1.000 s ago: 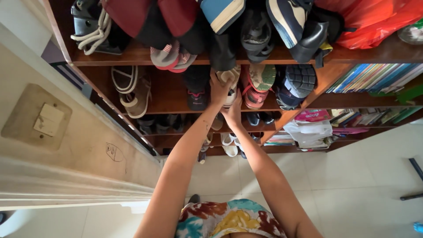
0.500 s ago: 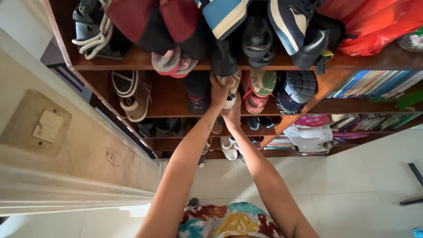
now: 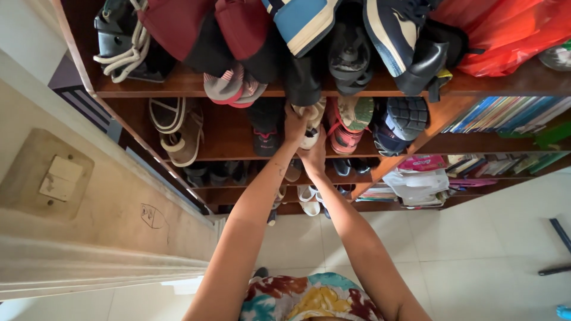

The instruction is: The person rearranges shoes on a wooden shoe rack. They pick up pairs of shoes, including red and blue sneakers, and place them on different shelves, adjusting their positions to organize the collection.

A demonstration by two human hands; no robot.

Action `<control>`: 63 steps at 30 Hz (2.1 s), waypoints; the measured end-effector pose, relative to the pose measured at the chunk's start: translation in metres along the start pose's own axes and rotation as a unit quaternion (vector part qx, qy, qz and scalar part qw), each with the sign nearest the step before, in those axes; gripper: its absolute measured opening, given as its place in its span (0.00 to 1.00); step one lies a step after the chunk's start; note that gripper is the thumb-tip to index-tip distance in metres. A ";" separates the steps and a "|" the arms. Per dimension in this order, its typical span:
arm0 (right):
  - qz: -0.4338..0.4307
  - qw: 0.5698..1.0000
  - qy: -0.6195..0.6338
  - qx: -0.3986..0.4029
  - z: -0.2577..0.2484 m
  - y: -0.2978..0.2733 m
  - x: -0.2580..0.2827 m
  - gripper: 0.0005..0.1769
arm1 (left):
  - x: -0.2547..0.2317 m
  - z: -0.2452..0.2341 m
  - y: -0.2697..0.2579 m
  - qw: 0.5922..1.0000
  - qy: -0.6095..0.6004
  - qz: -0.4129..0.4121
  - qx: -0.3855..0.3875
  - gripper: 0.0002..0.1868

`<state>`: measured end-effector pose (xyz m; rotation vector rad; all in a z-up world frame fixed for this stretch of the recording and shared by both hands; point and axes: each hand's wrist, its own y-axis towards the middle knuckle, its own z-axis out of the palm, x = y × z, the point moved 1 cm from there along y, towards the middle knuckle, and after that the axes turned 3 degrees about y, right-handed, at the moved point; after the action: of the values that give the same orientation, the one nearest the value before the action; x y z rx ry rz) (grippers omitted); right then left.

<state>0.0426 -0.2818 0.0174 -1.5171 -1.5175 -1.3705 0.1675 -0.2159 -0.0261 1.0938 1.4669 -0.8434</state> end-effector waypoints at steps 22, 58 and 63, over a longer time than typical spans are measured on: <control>0.009 1.000 -0.007 -0.015 -0.004 -0.016 0.001 0.52 | 0.003 -0.011 -0.011 0.999 -0.035 -0.008 0.015 0.48; -0.003 0.999 -0.028 -0.037 -0.006 -0.044 0.000 0.52 | 0.030 -0.009 -0.022 0.989 -0.098 0.106 -0.016 0.49; -0.044 0.999 0.016 -0.015 0.000 -0.027 -0.014 0.50 | 0.019 -0.013 -0.014 0.998 -0.058 0.013 0.015 0.52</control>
<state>0.0194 -0.2816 -0.0019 -1.4556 -1.5660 -1.4673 0.1498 -0.2052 -0.0431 1.0659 1.3460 -0.8977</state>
